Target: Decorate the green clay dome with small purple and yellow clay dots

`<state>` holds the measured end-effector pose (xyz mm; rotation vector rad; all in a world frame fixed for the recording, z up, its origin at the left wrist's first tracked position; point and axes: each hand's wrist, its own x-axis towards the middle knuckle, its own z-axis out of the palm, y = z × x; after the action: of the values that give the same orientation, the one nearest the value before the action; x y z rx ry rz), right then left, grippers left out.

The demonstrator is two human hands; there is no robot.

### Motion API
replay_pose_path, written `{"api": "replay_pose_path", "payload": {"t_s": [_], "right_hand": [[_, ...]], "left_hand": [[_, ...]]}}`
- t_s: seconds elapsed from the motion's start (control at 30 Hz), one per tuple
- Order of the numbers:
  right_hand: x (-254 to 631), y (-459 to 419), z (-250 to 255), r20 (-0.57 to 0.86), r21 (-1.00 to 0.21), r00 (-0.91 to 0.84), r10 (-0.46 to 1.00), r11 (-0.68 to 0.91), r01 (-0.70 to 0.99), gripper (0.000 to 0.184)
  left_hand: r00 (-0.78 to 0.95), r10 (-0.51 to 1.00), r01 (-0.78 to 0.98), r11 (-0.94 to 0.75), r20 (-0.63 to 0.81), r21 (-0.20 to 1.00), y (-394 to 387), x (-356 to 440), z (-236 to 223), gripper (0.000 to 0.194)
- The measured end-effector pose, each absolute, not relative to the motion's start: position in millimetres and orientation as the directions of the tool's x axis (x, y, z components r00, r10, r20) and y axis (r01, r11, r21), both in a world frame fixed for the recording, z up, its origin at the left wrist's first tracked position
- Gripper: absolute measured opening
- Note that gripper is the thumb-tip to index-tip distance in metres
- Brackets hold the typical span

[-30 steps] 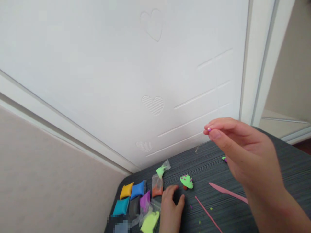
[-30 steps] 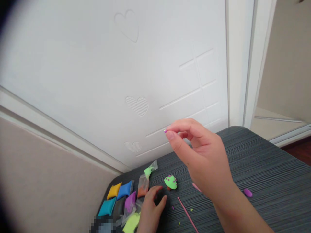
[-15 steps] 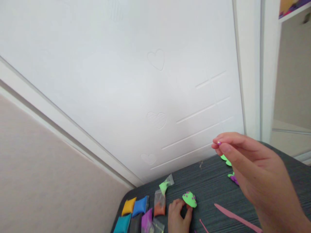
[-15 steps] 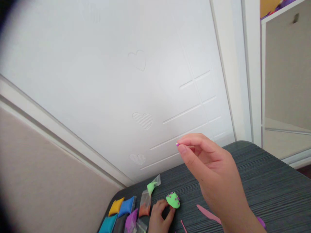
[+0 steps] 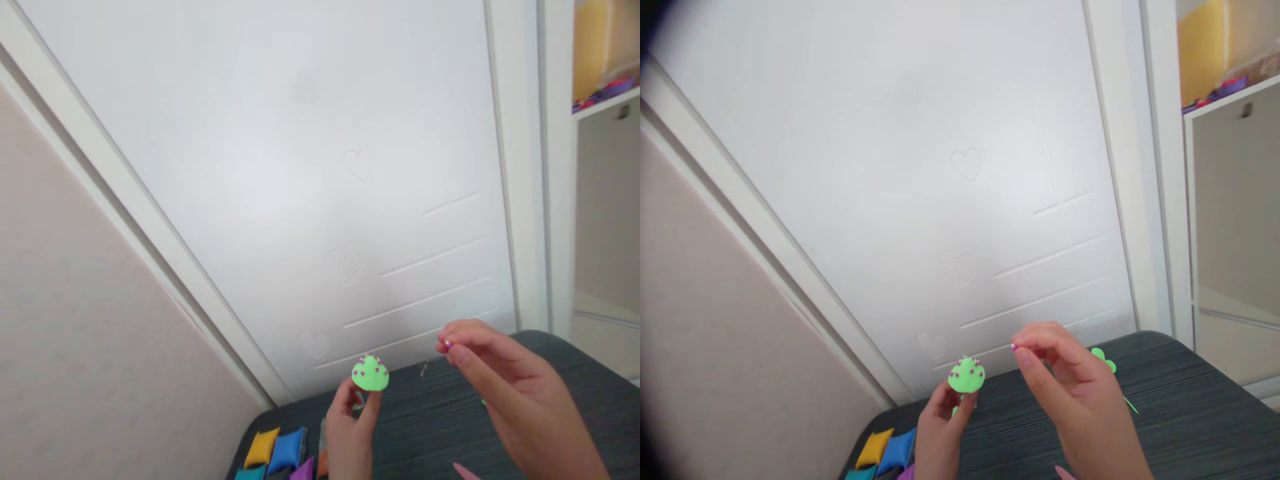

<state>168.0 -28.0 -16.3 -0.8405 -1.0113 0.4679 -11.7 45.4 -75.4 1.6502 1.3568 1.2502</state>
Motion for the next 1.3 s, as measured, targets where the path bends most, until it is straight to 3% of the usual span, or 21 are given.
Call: {"api": "replay_pose_path", "payload": {"t_s": [0.13,0.2,0.3,0.57,0.7,0.93,1.17,1.3], "right_hand": [[152,-30,-10,0.656,-0.745,0.369,0.659,0.645,0.171,0.006],[144,-31,-6,0.695,-0.716,0.322,0.643,0.657,0.235,0.008],[136,-32,-4,0.698,-0.716,0.288,0.655,0.629,0.304,0.009],[125,-29,-16,0.682,-0.729,0.265,0.682,0.605,0.320,0.015],[115,-27,-16,0.690,-0.723,0.276,0.669,0.621,0.304,0.015],[95,-31,-7,0.675,-0.736,0.345,0.652,0.627,0.255,0.017],[90,-30,-2,0.733,-0.666,0.274,0.622,0.577,0.473,0.022],[92,-28,-4,0.736,-0.664,0.303,0.606,0.557,0.499,0.023]], "left_hand": [[0.045,0.965,0.107,-0.261,0.257,0.959,32,7,-40,0.037],[0.017,0.975,-0.156,-0.218,0.223,0.963,25,12,-32,0.036],[0.014,0.979,-0.286,-0.189,0.202,0.939,17,11,-27,0.031],[0.004,0.968,-0.175,-0.248,0.253,0.953,15,-14,-21,0.016],[-0.071,0.949,-0.151,-0.315,0.308,0.937,14,-18,-18,0.020],[-0.059,0.917,-0.050,-0.397,0.394,0.917,13,-27,-20,0.021],[-0.080,0.879,0.036,-0.469,0.470,0.883,12,-24,-22,0.024],[-0.083,0.824,0.081,-0.555,0.561,0.828,15,-18,-26,0.029]]}}
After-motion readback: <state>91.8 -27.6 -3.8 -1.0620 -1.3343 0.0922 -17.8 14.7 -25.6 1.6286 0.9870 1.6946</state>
